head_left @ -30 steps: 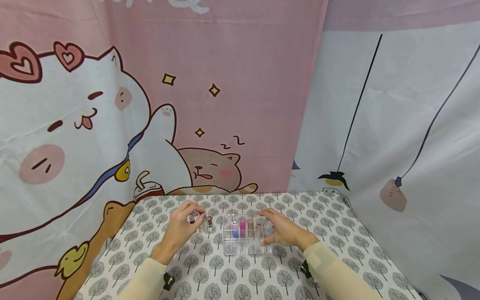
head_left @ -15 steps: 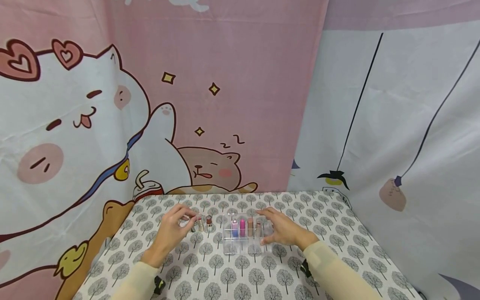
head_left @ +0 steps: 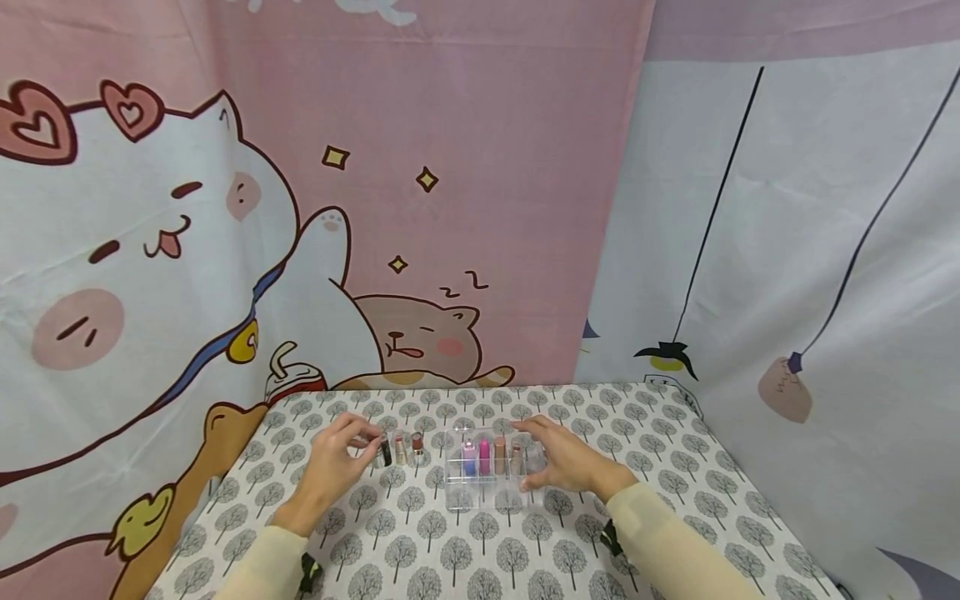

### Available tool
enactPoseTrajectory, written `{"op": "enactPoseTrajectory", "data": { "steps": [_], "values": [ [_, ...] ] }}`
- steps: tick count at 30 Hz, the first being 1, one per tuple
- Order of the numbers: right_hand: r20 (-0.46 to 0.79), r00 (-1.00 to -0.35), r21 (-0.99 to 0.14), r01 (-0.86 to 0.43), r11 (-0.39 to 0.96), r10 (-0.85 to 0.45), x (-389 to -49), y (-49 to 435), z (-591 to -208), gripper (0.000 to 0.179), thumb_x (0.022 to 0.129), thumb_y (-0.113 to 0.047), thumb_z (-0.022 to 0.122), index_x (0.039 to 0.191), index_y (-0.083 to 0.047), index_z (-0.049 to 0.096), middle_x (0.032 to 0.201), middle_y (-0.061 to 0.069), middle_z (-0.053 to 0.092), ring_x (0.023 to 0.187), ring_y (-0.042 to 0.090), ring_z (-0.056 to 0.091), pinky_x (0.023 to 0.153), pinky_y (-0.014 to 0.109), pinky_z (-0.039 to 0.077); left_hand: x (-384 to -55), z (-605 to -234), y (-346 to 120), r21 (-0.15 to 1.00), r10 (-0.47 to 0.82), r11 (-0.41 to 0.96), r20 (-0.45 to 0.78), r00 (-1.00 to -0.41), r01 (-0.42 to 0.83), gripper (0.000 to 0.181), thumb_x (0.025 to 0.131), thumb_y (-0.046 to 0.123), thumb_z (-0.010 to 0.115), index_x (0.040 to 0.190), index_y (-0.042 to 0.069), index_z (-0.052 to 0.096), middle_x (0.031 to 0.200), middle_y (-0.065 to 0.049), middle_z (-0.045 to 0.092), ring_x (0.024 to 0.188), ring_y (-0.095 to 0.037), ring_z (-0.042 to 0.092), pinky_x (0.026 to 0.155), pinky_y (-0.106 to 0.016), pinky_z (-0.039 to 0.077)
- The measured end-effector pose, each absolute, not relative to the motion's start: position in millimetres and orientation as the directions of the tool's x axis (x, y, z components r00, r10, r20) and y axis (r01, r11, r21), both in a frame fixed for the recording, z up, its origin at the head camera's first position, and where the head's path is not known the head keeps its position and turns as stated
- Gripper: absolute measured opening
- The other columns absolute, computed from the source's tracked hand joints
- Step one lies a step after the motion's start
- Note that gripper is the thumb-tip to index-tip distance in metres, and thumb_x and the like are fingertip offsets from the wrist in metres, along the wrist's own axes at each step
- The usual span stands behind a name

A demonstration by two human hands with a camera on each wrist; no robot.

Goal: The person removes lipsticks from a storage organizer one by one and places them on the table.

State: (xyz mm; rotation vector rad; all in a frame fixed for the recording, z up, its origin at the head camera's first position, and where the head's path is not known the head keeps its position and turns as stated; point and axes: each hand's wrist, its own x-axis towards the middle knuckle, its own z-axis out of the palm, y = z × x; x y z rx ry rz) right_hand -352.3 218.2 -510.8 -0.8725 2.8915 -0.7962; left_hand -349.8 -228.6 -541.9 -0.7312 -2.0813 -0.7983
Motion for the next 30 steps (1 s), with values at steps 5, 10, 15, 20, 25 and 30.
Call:
{"op": "enactPoseTrajectory", "data": {
  "steps": [5,10,15,20,25,30],
  "values": [
    [0.125,-0.842,-0.476,-0.515,0.713,-0.525,-351,217,-511,0.109,0.085,-0.035,0.105,0.176,-0.012,0.048,0.172,0.02,0.057,0.15,0.049,0.064,0.125,0.077,0.055,-351,-547,-234,0.294,0.216,0.665,0.804,-0.554,0.686,0.027,0.083,-0.015,0.095,0.098,0.004,0.083,0.1,-0.008,0.076,0.082,-0.021,0.079,0.072,-0.03,0.073],
    [0.12,-0.843,-0.48,-0.512,0.712,-0.525,-350,217,-511,0.109,0.085,-0.035,0.105,0.176,-0.012,0.048,0.171,0.019,0.058,0.149,0.048,0.065,0.124,0.076,0.056,-352,-550,-238,0.299,0.207,0.695,0.788,-0.58,0.654,0.027,0.084,-0.015,0.092,0.099,0.005,0.083,0.101,-0.009,0.076,0.083,-0.02,0.079,0.072,-0.032,0.074],
    [0.115,-0.843,-0.478,-0.511,0.714,-0.526,-350,217,-511,0.109,0.086,-0.036,0.105,0.177,-0.013,0.047,0.171,0.018,0.057,0.149,0.047,0.065,0.125,0.075,0.057,-355,-553,-240,0.305,0.191,0.719,0.778,-0.599,0.625,0.026,0.085,-0.015,0.092,0.099,0.005,0.083,0.103,-0.009,0.077,0.084,-0.022,0.079,0.072,-0.036,0.074],
    [0.112,-0.845,-0.485,-0.506,0.713,-0.523,-350,217,-510,0.109,0.086,-0.035,0.105,0.177,-0.014,0.047,0.171,0.017,0.057,0.149,0.046,0.065,0.125,0.075,0.057,-358,-558,-240,0.323,0.171,0.726,0.771,-0.613,0.608,0.025,0.086,-0.017,0.092,0.098,0.003,0.083,0.104,-0.011,0.076,0.086,-0.025,0.079,0.072,-0.039,0.075],
    [0.111,-0.847,-0.483,-0.503,0.716,-0.52,-351,217,-509,0.11,0.086,-0.034,0.105,0.177,-0.014,0.047,0.172,0.017,0.057,0.149,0.045,0.066,0.124,0.073,0.058,-361,-563,-240,0.33,0.164,0.732,0.764,-0.624,0.596,0.025,0.087,-0.018,0.091,0.097,0.003,0.083,0.103,-0.012,0.074,0.084,-0.026,0.079,0.07,-0.04,0.074],
    [0.115,-0.847,-0.481,-0.505,0.717,-0.519,-351,217,-510,0.11,0.086,-0.036,0.105,0.177,-0.014,0.047,0.172,0.018,0.057,0.149,0.046,0.065,0.125,0.073,0.058,-364,-565,-240,0.337,0.16,0.736,0.756,-0.634,0.587,0.025,0.087,-0.019,0.09,0.096,0.003,0.083,0.103,-0.013,0.075,0.085,-0.026,0.08,0.07,-0.039,0.074]
  ]
}}
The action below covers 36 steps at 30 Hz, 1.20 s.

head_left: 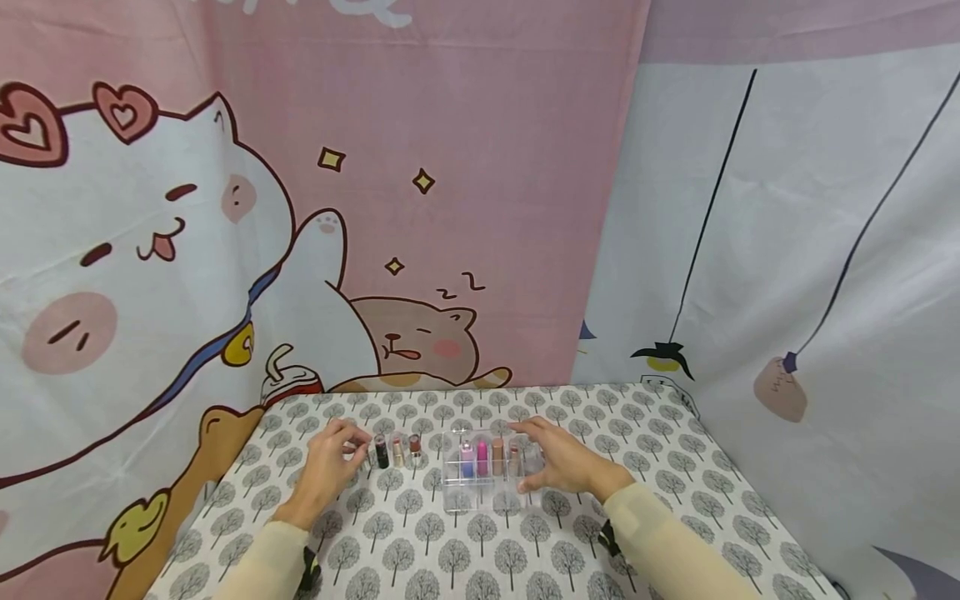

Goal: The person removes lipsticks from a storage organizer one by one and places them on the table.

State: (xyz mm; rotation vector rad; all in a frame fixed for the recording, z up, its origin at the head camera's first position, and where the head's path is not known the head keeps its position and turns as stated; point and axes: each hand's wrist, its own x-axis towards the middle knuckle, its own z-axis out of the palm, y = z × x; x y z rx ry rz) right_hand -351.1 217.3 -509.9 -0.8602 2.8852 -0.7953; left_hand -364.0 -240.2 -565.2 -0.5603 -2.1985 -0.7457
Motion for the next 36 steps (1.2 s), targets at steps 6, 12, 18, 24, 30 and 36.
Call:
{"op": "enactPoseTrajectory", "data": {
  "steps": [6,12,18,24,30,36],
  "values": [
    [0.117,-0.845,-0.493,-0.506,0.708,-0.522,-350.7,217.1,-508.6,0.109,0.086,-0.036,0.105,0.177,-0.014,0.047,0.172,0.018,0.057,0.149,0.046,0.065,0.124,0.075,0.057,-368.3,-570.0,-240.6,0.356,0.15,0.738,0.742,-0.653,0.574,0.024,0.087,-0.019,0.089,0.097,0.002,0.083,0.104,-0.015,0.074,0.086,-0.028,0.08,0.073,-0.042,0.075],
    [0.117,-0.842,-0.495,-0.509,0.704,-0.527,-349.8,217.6,-508.2,0.11,0.086,-0.037,0.105,0.177,-0.015,0.047,0.172,0.018,0.057,0.149,0.046,0.065,0.124,0.075,0.057,-371.1,-570.7,-239.6,0.388,0.136,0.743,0.71,-0.691,0.545,0.021,0.09,-0.016,0.089,0.099,0.002,0.084,0.106,-0.012,0.075,0.088,-0.027,0.08,0.076,-0.043,0.075],
    [0.117,-0.843,-0.494,-0.508,0.706,-0.525,-351.2,218.3,-509.5,0.11,0.086,-0.037,0.105,0.177,-0.015,0.047,0.174,0.018,0.056,0.149,0.046,0.065,0.124,0.075,0.058,-371.8,-569.6,-239.0,0.412,0.122,0.745,0.689,-0.715,0.524,0.02,0.092,-0.015,0.089,0.1,0.003,0.084,0.107,-0.011,0.075,0.091,-0.027,0.08,0.077,-0.044,0.075],
    [0.114,-0.844,-0.488,-0.507,0.71,-0.524,-351.8,218.5,-510.6,0.109,0.087,-0.037,0.104,0.177,-0.015,0.046,0.175,0.018,0.055,0.15,0.046,0.065,0.125,0.075,0.057,-371.7,-571.2,-239.0,0.403,0.114,0.764,0.684,-0.72,0.504,0.019,0.092,-0.012,0.09,0.102,0.003,0.085,0.107,-0.011,0.076,0.091,-0.027,0.079,0.075,-0.042,0.075],
    [0.115,-0.844,-0.487,-0.508,0.71,-0.525,-353.3,218.4,-511.7,0.109,0.087,-0.036,0.104,0.177,-0.015,0.046,0.175,0.018,0.055,0.15,0.045,0.065,0.125,0.075,0.057,-373.0,-573.8,-240.2,0.394,0.106,0.794,0.66,-0.743,0.463,0.018,0.093,-0.007,0.091,0.105,0.005,0.086,0.11,-0.012,0.077,0.094,-0.027,0.08,0.077,-0.044,0.074],
    [0.115,-0.843,-0.488,-0.508,0.709,-0.525,-354.0,218.6,-512.5,0.109,0.087,-0.037,0.104,0.178,-0.016,0.046,0.175,0.018,0.055,0.15,0.045,0.065,0.125,0.075,0.056,-371.6,-574.1,-241.6,0.395,0.101,0.806,0.641,-0.761,0.44,0.017,0.095,-0.005,0.091,0.107,0.007,0.086,0.112,-0.011,0.078,0.098,-0.03,0.08,0.08,-0.044,0.073]
  ]
}}
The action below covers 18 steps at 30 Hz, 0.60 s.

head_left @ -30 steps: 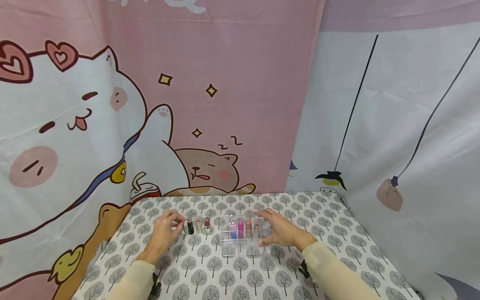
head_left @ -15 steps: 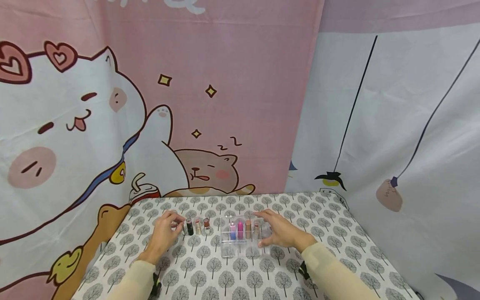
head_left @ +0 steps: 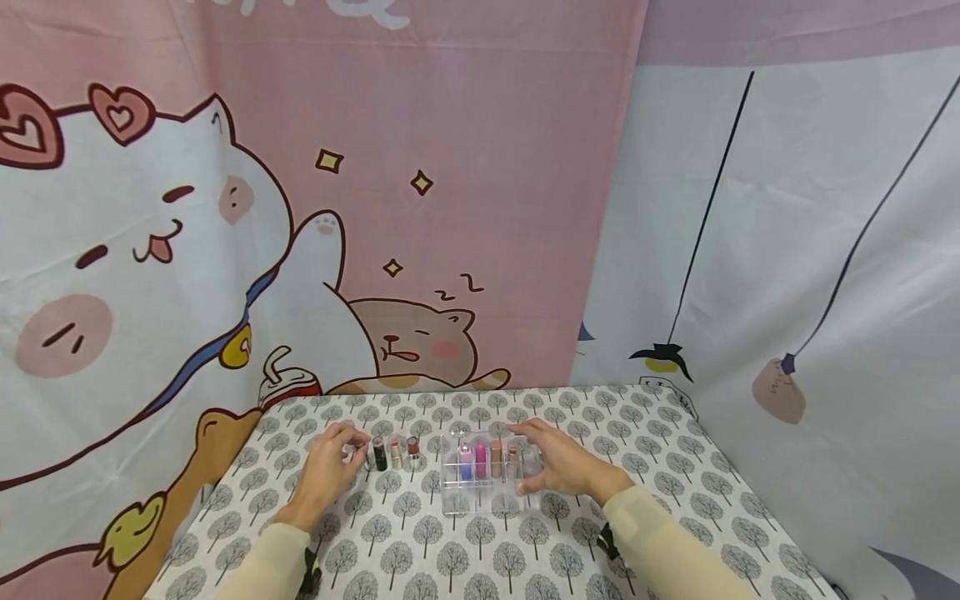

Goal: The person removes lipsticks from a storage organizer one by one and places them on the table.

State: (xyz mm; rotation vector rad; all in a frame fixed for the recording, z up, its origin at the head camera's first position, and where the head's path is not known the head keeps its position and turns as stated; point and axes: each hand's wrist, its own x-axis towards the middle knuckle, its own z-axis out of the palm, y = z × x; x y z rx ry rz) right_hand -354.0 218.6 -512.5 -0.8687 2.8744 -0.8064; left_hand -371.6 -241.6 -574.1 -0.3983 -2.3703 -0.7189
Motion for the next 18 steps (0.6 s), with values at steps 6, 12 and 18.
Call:
{"op": "enactPoseTrajectory", "data": {
  "steps": [6,12,18],
  "values": [
    [0.109,-0.845,-0.486,-0.505,0.713,-0.524,-352,218,-513,0.11,0.086,-0.038,0.104,0.178,-0.017,0.046,0.176,0.017,0.055,0.151,0.045,0.065,0.126,0.075,0.056,-367,-574,-242,0.4,0.081,0.808,0.651,-0.755,0.432,0.017,0.096,-0.004,0.09,0.107,0.009,0.086,0.112,-0.01,0.077,0.099,-0.03,0.08,0.081,-0.043,0.072],
    [0.108,-0.848,-0.488,-0.5,0.716,-0.519,-352,217,-513,0.109,0.087,-0.036,0.104,0.177,-0.017,0.047,0.175,0.016,0.055,0.151,0.045,0.064,0.126,0.074,0.056,-365,-571,-240,0.379,0.086,0.803,0.69,-0.719,0.459,0.019,0.097,-0.003,0.089,0.111,0.009,0.086,0.115,-0.011,0.078,0.099,-0.032,0.079,0.076,-0.041,0.069],
    [0.108,-0.846,-0.471,-0.506,0.723,-0.522,-356,218,-514,0.109,0.088,-0.037,0.104,0.178,-0.018,0.045,0.175,0.016,0.055,0.152,0.045,0.064,0.127,0.074,0.055,-368,-562,-235,0.319,0.112,0.793,0.761,-0.639,0.52,0.022,0.094,-0.006,0.09,0.112,0.007,0.085,0.114,-0.013,0.077,0.097,-0.036,0.08,0.067,-0.039,0.066]
  ]
}}
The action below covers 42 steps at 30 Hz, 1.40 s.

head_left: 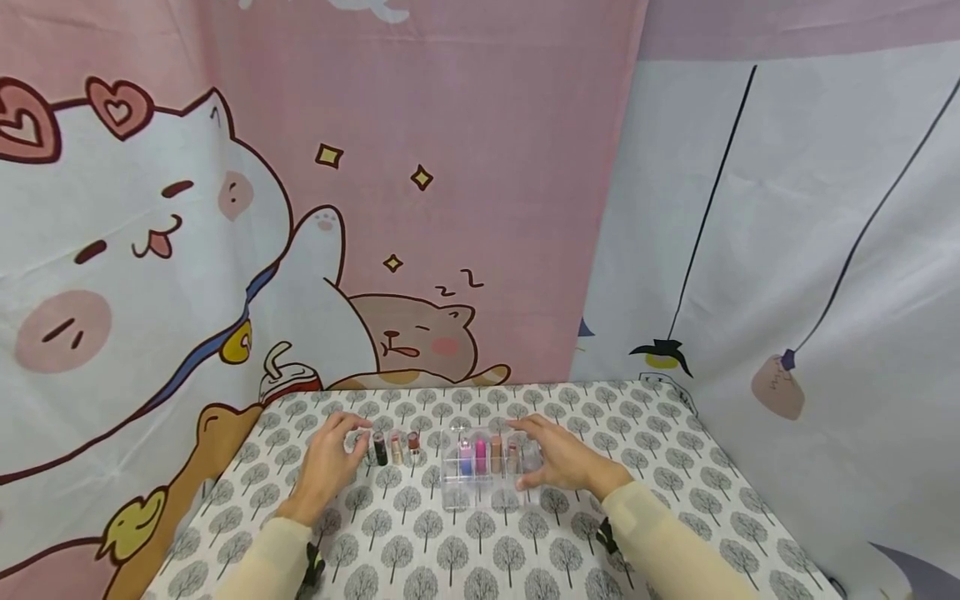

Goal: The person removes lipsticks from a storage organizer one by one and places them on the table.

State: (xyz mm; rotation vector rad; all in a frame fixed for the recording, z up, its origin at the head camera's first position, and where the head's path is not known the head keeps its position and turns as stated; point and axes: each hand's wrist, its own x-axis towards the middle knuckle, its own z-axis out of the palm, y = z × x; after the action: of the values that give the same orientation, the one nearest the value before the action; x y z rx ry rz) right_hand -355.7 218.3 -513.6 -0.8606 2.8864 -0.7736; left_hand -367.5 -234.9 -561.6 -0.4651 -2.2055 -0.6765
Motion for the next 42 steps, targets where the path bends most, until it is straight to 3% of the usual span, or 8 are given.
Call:
{"op": "enactPoseTrajectory", "data": {
  "steps": [6,12,16,23,27,31,37,42],
  "values": [
    [0.114,-0.846,-0.465,-0.509,0.724,-0.521,-358,219,-513,0.11,0.088,-0.038,0.104,0.178,-0.018,0.046,0.177,0.017,0.053,0.156,0.047,0.06,0.13,0.076,0.051,-366,-550,-226,0.27,0.144,0.782,0.799,-0.585,0.562,0.025,0.092,-0.004,0.094,0.113,0.008,0.086,0.112,-0.012,0.078,0.093,-0.031,0.078,0.066,-0.038,0.065],
    [0.109,-0.849,-0.468,-0.502,0.727,-0.516,-356,219,-514,0.11,0.088,-0.038,0.104,0.179,-0.018,0.045,0.178,0.018,0.052,0.158,0.049,0.059,0.13,0.078,0.05,-364,-540,-213,0.267,0.173,0.763,0.793,-0.584,0.589,0.029,0.09,-0.005,0.093,0.114,0.01,0.086,0.114,-0.01,0.078,0.082,-0.016,0.066,0.06,-0.02,0.053],
    [0.114,-0.85,-0.471,-0.502,0.725,-0.514,-356,219,-516,0.11,0.087,-0.039,0.104,0.179,-0.018,0.046,0.178,0.018,0.052,0.157,0.049,0.06,0.129,0.078,0.051,-363,-534,-204,0.263,0.211,0.743,0.78,-0.589,0.616,0.031,0.09,-0.003,0.096,0.117,0.01,0.086,0.117,-0.01,0.078,0.073,-0.007,0.056,0.057,-0.019,0.05],
    [0.126,-0.843,-0.464,-0.516,0.72,-0.523,-355,221,-517,0.11,0.088,-0.039,0.104,0.178,-0.018,0.046,0.175,0.017,0.055,0.153,0.047,0.062,0.128,0.076,0.053,-360,-526,-187,0.256,0.253,0.717,0.771,-0.584,0.649,0.034,0.091,-0.001,0.097,0.121,0.009,0.085,0.118,-0.009,0.078,0.083,-0.017,0.068,0.066,-0.028,0.06],
    [0.126,-0.844,-0.474,-0.514,0.715,-0.522,-355,220,-515,0.11,0.088,-0.038,0.104,0.178,-0.018,0.046,0.176,0.016,0.054,0.153,0.045,0.063,0.128,0.075,0.054,-358,-525,-179,0.278,0.269,0.706,0.745,-0.61,0.652,0.037,0.092,0.001,0.097,0.126,0.011,0.085,0.12,-0.007,0.078,0.081,-0.013,0.064,0.067,-0.028,0.061],
    [0.123,-0.844,-0.476,-0.511,0.715,-0.522,-355,221,-515,0.11,0.088,-0.038,0.104,0.179,-0.018,0.045,0.177,0.017,0.054,0.153,0.047,0.063,0.127,0.076,0.054,-358,-526,-169,0.3,0.286,0.691,0.722,-0.63,0.658,0.036,0.093,0.003,0.096,0.126,0.013,0.084,0.121,-0.006,0.078,0.087,-0.012,0.068,0.07,-0.025,0.064],
    [0.12,-0.842,-0.474,-0.514,0.715,-0.525,-354,222,-516,0.11,0.087,-0.04,0.104,0.179,-0.018,0.046,0.176,0.019,0.054,0.153,0.05,0.062,0.127,0.079,0.053,-358,-525,-153,0.268,0.33,0.672,0.726,-0.603,0.69,0.034,0.093,0.004,0.097,0.124,0.009,0.084,0.12,-0.007,0.079,0.099,-0.02,0.077,0.08,-0.034,0.071],
    [0.128,-0.841,-0.466,-0.518,0.717,-0.525,-355,221,-515,0.111,0.086,-0.039,0.105,0.179,-0.019,0.046,0.175,0.017,0.055,0.153,0.048,0.063,0.127,0.077,0.054,-359,-522,-143,0.288,0.351,0.651,0.706,-0.615,0.703,0.034,0.095,0.006,0.096,0.127,0.009,0.084,0.12,-0.007,0.078,0.084,-0.009,0.069,0.072,-0.028,0.069]
  ]
}}
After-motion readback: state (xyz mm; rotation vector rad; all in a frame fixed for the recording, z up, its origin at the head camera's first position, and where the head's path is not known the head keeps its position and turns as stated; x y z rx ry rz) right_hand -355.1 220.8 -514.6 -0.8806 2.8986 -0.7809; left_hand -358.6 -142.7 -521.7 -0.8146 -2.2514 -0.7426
